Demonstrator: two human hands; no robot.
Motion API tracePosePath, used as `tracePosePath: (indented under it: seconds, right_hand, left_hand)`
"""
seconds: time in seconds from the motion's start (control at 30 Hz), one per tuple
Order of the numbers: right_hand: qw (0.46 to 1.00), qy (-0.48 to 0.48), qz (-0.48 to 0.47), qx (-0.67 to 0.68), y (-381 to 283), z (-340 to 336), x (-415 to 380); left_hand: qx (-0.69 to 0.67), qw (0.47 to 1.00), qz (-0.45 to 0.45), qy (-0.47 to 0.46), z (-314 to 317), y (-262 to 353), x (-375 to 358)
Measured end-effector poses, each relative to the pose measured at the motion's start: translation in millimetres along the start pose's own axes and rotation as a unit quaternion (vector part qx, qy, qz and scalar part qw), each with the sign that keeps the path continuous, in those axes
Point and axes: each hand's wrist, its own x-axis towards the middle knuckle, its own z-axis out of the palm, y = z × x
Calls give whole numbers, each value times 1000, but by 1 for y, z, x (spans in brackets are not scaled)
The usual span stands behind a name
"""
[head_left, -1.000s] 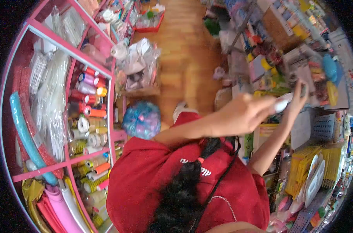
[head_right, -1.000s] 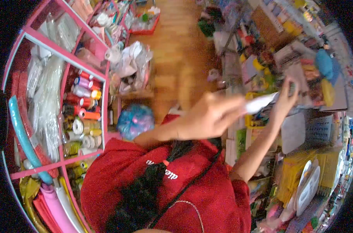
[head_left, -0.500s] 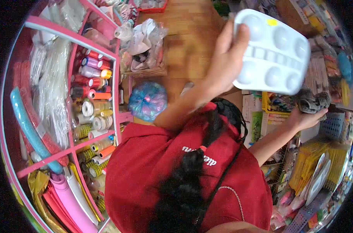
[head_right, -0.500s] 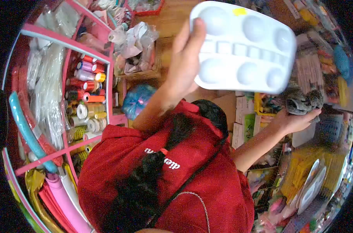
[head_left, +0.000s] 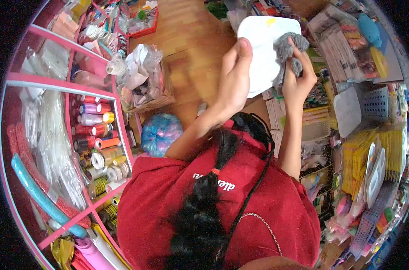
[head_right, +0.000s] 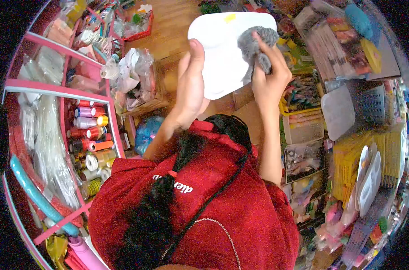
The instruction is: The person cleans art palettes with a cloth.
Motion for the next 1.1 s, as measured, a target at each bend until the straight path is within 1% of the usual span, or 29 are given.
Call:
tracePosePath:
  seconds: [0.07, 0.1, 0.13, 0.2, 0.23, 0.3, 0.33, 0.37, 0.4, 0.43, 0.47, 0.53, 0.57, 0.6, 0.67, 0.8, 0.83, 0.87, 0.9, 0.93, 0.97, 1.03, 1.1]
  right_hand:
    - [999, 34, 35, 16, -1, 2, 0]
    - [999, 27, 22, 30, -3, 3, -6]
    - [999, -32, -11, 14, -18, 0, -10]
    - [997, -63, -29, 27, -45, 4, -20]
    - [996, -77, -40, 22, -43, 2, -18]
    - [993, -104, -63, 14, -28, -2, -11]
    - [990, -110, -91, 10, -20, -8, -2]
    - [991, -109, -82, -14, -5, -12, 1]
    - [991, -109, -73, -38, 12, -17, 3]
    - [992, -122, -29, -3, 25, -20, 7]
    - [993, -116, -8, -1, 33, -21, 6]
    - [992, -119, -2, 37, 17, -18, 5]
    - [990, -129, -21, 48, 0, -11, 3]
    - [985, -137, -50, 88, -20, -4, 2]
    - [985, -146, -64, 61, -36, 3, 2]
    - [979, -182, -66, 62, -8, -9, 1]
    - [983, -168, -64, 45, 6, -15, 1]
    - [982, -186, -38, 4, 23, -23, 0]
    - [983, -181, -15, 3, 30, -25, 0]
    - [984, -175, 7, 3, 35, -26, -1]
    - [986, -163, 4, 23, 37, -25, -5]
    - [986, -150, -2, 72, 3, -14, -5]
    - [982, -159, -56, 80, -15, -1, -5]
  left_hand:
    - [15, 1000, 7, 4, 1, 0, 2]
    - [34, 999, 21, 2, 0, -4, 4]
    - [54, 998, 33, 0, -1, -7, 5]
    - [58, 997, -37, 24, 1, -6, 6]
    - [24, 997, -71, 4, 0, -2, 8]
    - [21, 997, -71, -33, -5, -5, 13]
    - [19, 996, -69, -50, -7, -5, 14]
    - [29, 996, -71, -35, -7, -3, 15]
    - [31, 997, -58, -40, -10, -1, 15]
    - [30, 997, -63, -41, -10, 3, 15]
    - [30, 996, -68, -43, -9, 6, 16]
    - [47, 997, -50, -37, -7, -1, 17]
    - [56, 997, -42, -34, -6, -6, 17]
    - [91, 994, -58, -28, -7, -12, 17]
    - [37, 995, -92, -31, -15, -14, 20]
    - [25, 994, -92, -51, -19, -1, 19]
    - [18, 994, -100, -48, -20, 4, 17]
    - [9, 993, -107, -45, -20, 8, 16]
    - [27, 994, -96, -53, -18, 12, 14]
    - [46, 994, -90, -41, -16, 10, 13]
    - [66, 994, -83, -30, -14, 7, 13]
    - [90, 993, -76, -26, -12, 1, 14]
    - [98, 991, -76, -41, -14, -7, 18]
